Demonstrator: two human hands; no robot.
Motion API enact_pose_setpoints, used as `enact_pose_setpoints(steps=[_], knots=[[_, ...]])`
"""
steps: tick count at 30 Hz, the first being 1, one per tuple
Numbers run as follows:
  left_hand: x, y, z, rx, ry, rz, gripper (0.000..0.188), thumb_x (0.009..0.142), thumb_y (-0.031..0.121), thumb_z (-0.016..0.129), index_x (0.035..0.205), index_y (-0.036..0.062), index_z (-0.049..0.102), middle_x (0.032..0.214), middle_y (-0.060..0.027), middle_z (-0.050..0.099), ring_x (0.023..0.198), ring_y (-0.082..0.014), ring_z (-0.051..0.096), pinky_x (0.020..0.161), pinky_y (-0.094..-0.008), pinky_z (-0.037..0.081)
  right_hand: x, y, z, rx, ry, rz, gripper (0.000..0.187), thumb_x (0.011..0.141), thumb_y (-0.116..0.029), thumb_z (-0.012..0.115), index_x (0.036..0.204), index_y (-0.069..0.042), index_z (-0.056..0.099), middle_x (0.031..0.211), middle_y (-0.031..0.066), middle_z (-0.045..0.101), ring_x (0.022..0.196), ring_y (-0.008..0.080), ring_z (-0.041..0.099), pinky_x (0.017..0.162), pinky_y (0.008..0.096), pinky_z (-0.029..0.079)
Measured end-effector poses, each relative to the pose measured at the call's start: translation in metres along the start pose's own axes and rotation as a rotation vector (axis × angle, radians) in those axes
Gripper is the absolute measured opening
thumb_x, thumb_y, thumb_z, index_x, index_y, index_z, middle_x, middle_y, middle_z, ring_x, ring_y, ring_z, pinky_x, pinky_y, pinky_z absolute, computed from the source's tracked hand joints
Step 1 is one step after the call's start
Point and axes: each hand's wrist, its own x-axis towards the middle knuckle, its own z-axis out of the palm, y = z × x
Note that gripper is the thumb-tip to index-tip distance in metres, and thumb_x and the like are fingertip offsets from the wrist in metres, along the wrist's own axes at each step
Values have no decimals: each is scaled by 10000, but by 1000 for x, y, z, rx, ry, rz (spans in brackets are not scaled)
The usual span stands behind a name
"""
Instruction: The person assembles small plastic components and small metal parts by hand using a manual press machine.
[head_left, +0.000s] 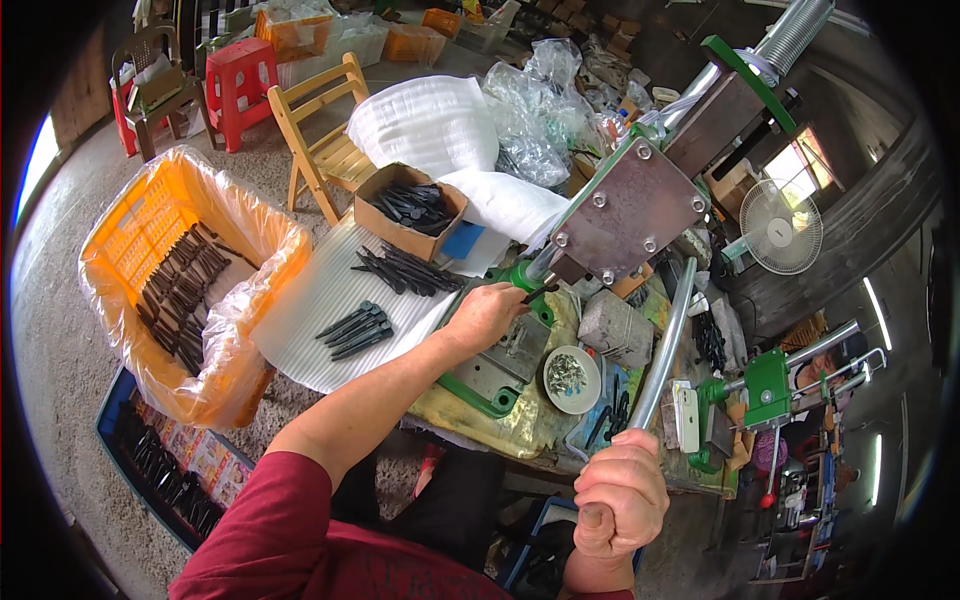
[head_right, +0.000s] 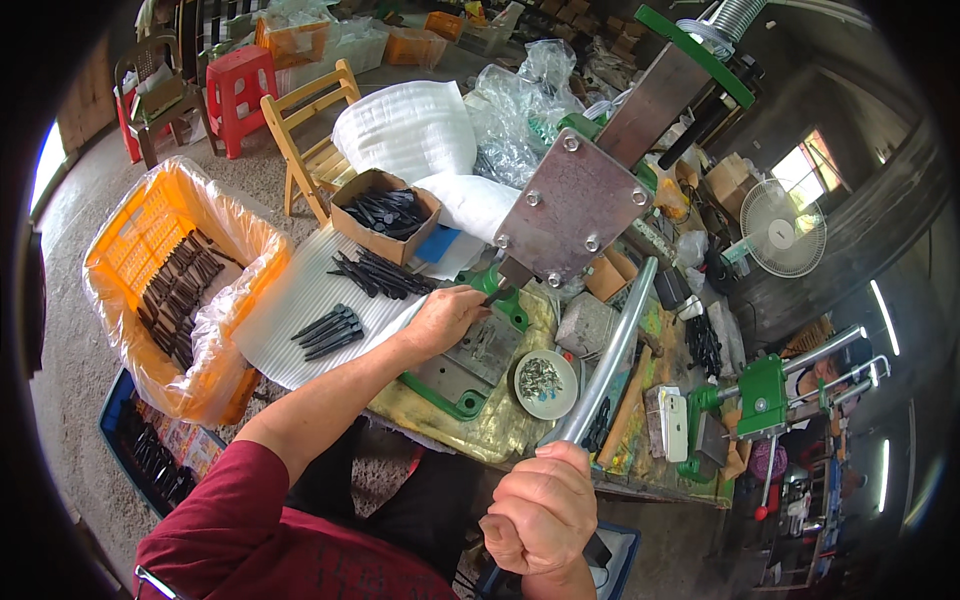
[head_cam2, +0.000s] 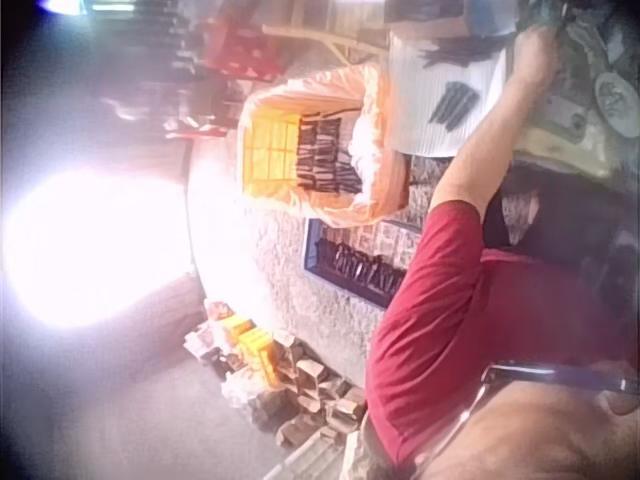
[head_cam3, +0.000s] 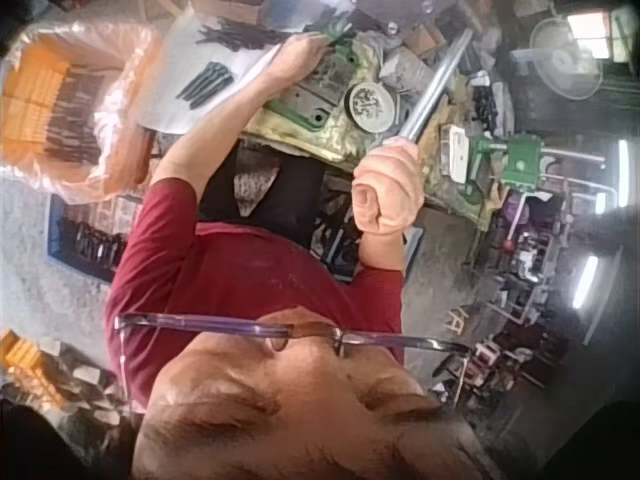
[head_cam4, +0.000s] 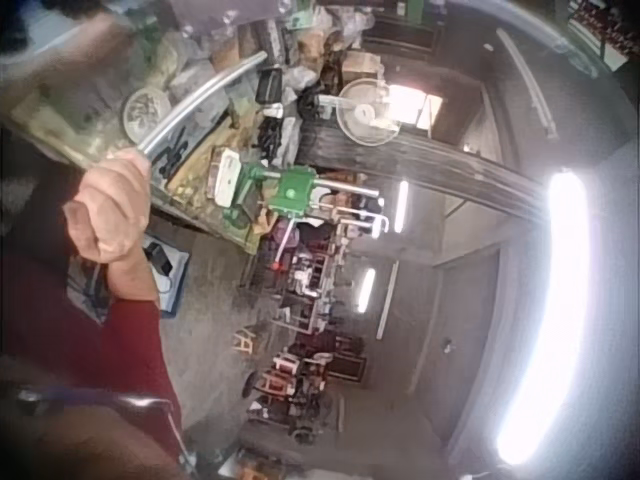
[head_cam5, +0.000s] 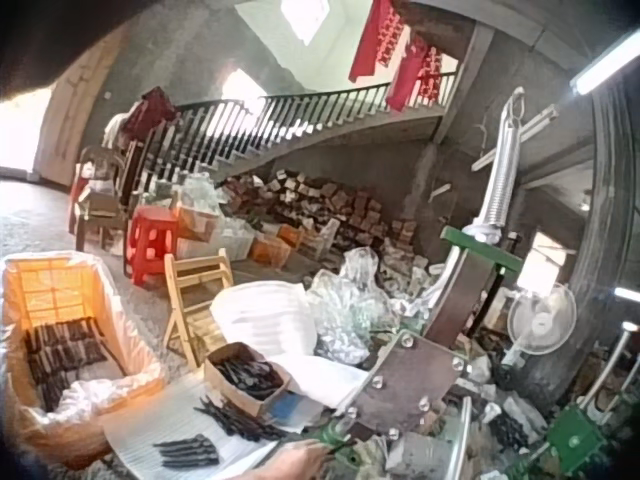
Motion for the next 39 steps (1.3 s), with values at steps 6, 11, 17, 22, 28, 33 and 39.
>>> enact_pose_setpoints(steps=[6, 11, 17, 22, 28, 33, 39], knots=[[-6, 1, -10, 91, -31, 13, 157, 743, 80, 569, 853, -31, 557, 796, -179, 557, 759, -339, 548, 664, -382, 438, -1, -2, -1, -16, 12, -2, 293, 772, -292, 574, 578, -86, 497, 583, 23, 514, 513, 180, 517, 621, 340, 400], [-27, -1, -57, 177, -70, -69, 170, 738, 101, 566, 852, -25, 560, 798, -185, 558, 778, -343, 544, 684, -383, 436, -4, 2, 3, 29, 26, 12, 316, 789, -344, 552, 597, -98, 506, 596, 17, 525, 524, 178, 527, 637, 350, 402], [-63, -11, -133, 346, -136, -169, 201, 751, 144, 559, 880, -10, 575, 825, -171, 570, 808, -331, 547, 717, -385, 427, -5, -2, 3, 19, 86, 10, 304, 798, -371, 534, 653, -105, 506, 632, 17, 531, 545, 172, 525, 666, 357, 391], [-98, -21, -160, 548, -269, -302, 220, 754, 182, 563, 903, 20, 570, 837, -143, 573, 828, -305, 547, 706, -379, 430, -5, -3, 5, -10, 137, -18, 321, 814, -376, 506, 652, -100, 482, 619, 15, 509, 530, 175, 508, 647, 360, 385], [-119, -27, -152, 739, -376, -305, 169, 764, 193, 557, 798, 27, 550, 801, -116, 549, 784, -286, 563, 641, -388, 449, -8, -3, 9, -34, 166, -34, 309, 830, -349, 490, 663, -90, 461, 619, 22, 492, 526, 178, 497, 656, 368, 393], [-123, -30, -143, 784, -351, -273, 136, 759, 165, 548, 794, 34, 552, 805, -111, 551, 794, -286, 559, 636, -386, 453, -12, -3, 7, -73, 138, -41, 284, 840, -339, 476, 698, -94, 462, 660, 27, 489, 563, 180, 503, 688, 388, 400], [-120, -28, -145, 824, -339, -286, 164, 754, 194, 563, 794, 36, 545, 770, -104, 543, 775, -284, 559, 620, -390, 451, -13, -2, 7, -200, 193, -120, 213, 851, -310, 453, 787, -107, 445, 762, 27, 463, 663, 184, 492, 737, 410, 384]])
